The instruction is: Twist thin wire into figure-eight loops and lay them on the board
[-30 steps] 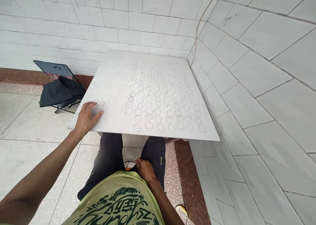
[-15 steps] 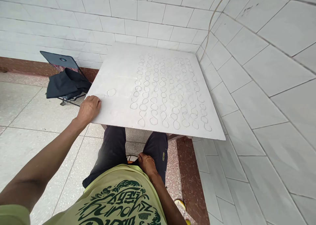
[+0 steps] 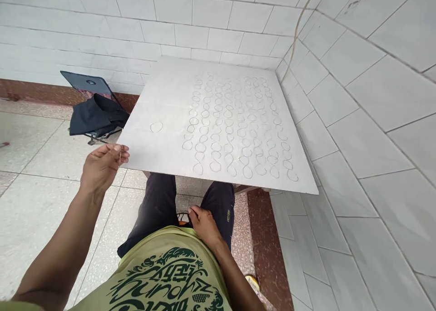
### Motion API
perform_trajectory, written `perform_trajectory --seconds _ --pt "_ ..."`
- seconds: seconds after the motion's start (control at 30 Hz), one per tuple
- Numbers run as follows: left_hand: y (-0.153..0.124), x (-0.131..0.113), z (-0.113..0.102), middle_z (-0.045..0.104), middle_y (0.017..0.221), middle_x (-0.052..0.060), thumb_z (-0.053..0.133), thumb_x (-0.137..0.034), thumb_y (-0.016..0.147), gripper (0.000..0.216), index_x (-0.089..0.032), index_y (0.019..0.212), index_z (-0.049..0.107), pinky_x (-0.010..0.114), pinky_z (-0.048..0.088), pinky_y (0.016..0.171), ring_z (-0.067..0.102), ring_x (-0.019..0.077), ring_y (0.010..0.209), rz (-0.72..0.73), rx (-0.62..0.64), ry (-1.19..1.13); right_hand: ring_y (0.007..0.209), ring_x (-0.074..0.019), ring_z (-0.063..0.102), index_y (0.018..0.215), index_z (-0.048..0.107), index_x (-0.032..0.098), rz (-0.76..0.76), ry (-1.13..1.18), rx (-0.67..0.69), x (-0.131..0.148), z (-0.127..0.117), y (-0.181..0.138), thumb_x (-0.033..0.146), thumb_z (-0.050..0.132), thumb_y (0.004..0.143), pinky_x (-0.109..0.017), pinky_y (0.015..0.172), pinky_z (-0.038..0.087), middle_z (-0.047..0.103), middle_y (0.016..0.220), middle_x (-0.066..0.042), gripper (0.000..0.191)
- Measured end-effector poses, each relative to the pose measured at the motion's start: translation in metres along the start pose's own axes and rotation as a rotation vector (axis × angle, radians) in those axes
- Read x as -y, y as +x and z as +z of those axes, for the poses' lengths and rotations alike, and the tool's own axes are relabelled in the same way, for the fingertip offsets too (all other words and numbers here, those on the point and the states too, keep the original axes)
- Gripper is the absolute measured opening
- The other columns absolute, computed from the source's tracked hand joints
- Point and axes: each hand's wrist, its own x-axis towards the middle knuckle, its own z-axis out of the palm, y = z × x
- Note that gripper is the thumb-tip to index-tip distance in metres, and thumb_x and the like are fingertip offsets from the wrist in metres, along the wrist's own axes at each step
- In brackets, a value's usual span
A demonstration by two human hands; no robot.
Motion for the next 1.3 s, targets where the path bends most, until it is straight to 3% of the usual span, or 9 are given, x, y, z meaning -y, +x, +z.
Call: perform_trajectory --seconds 0.1,0.23,0.33,0.43,0.63,0.77,1.0,1.13,1.3 --pt "-0.032 -0.001 0.018 0.073 0.089 0.006 0.084 -0.034 0.082 0.021 -0.017 0.083 0.072 0.027 0.055 0.067 0.067 0.0141 0.071 -0.198 0.186 -0.120 0.058 -0.0137 0.059 0.098 0.071 0.020 -0.089 0.245 -0.015 0.044 -0.023 0.009 0.043 0.045 0.107 -0.024 0.062 0.045 0.066 0.069 0.001 0.036" --pt "-0.054 0.008 0.038 0.071 0.083 0.007 0.084 -0.036 0.082 0.024 -0.016 0.079 0.072 0.026 0.054 0.063 0.065 0.0147 0.069 -0.360 0.374 -0.144 0.073 -0.0148 0.065 0.128 0.064 0.022 -0.202 0.315 -0.179 0.092 -0.055 0.033 0.043 0.052 0.105 -0.025 0.071 0.051 0.071 0.086 -0.002 0.034" --pt "-0.062 0.015 0.050 0.069 0.079 0.008 0.086 -0.036 0.080 0.025 -0.015 0.078 0.072 0.028 0.054 0.060 0.063 0.0155 0.066 -0.460 0.486 -0.117 0.079 -0.0146 0.067 0.128 0.063 0.022 -0.264 0.357 -0.163 0.107 -0.066 0.048 0.043 0.057 0.102 -0.026 0.074 0.053 0.071 0.093 -0.003 0.034" --pt "-0.066 0.021 0.058 0.068 0.078 0.008 0.085 -0.036 0.081 0.025 -0.015 0.077 0.071 0.029 0.054 0.060 0.062 0.0155 0.064 -0.543 0.538 -0.129 0.064 -0.0116 0.064 0.114 0.068 0.021 -0.240 0.476 -0.038 0.107 -0.062 0.055 0.045 0.058 0.101 -0.023 0.062 0.051 0.070 0.080 0.000 0.030" --pt "-0.078 0.034 0.068 0.075 0.095 0.015 0.069 -0.039 0.090 0.026 -0.016 0.098 0.077 0.036 0.061 0.074 0.071 0.0229 0.084 -0.616 0.378 -0.287 0.043 -0.0086 0.054 0.092 0.067 0.017 -0.029 0.705 -0.164 0.101 -0.044 0.054 0.052 0.058 0.097 -0.019 0.041 0.038 0.062 0.059 0.004 0.036" --pt "-0.094 0.043 0.075 0.076 0.117 0.015 0.077 -0.026 0.083 0.032 -0.018 0.114 0.078 0.036 0.061 0.087 0.074 0.0228 0.096 -0.582 0.345 -0.277 0.040 -0.0080 0.048 0.084 0.064 0.019 -0.010 0.706 -0.301 0.099 -0.039 0.056 0.048 0.057 0.098 -0.020 0.042 0.037 0.057 0.055 0.006 0.033" --pt "-0.112 0.049 0.094 0.078 0.093 0.007 0.084 -0.035 0.083 0.026 -0.020 0.103 0.082 0.030 0.059 0.072 0.070 0.0153 0.073 -0.308 0.076 -0.100 0.050 -0.0098 0.042 0.067 0.049 0.022 -0.035 0.493 -0.420 0.089 -0.023 0.056 0.050 0.053 0.100 -0.022 0.051 0.036 0.047 0.054 0.006 0.043" --pt "-0.113 0.048 0.096 0.079 0.090 0.006 0.082 -0.039 0.084 0.027 -0.021 0.104 0.083 0.031 0.058 0.068 0.068 0.0159 0.069 -0.219 0.031 0.043 0.056 -0.0108 0.031 0.062 0.039 0.023 -0.092 0.284 -0.481 0.086 -0.017 0.053 0.047 0.052 0.101 -0.024 0.055 0.030 0.035 0.056 0.006 0.047" --pt "-0.119 0.046 0.095 0.078 0.086 0.004 0.080 -0.040 0.086 0.022 -0.024 0.100 0.084 0.030 0.056 0.067 0.065 0.0149 0.065 -0.168 0.009 0.191 0.056 -0.0114 0.033 0.065 0.039 0.023 -0.213 0.102 -0.465 0.085 -0.017 0.047 0.038 0.048 0.104 -0.027 0.059 0.031 0.039 0.059 0.005 0.042"
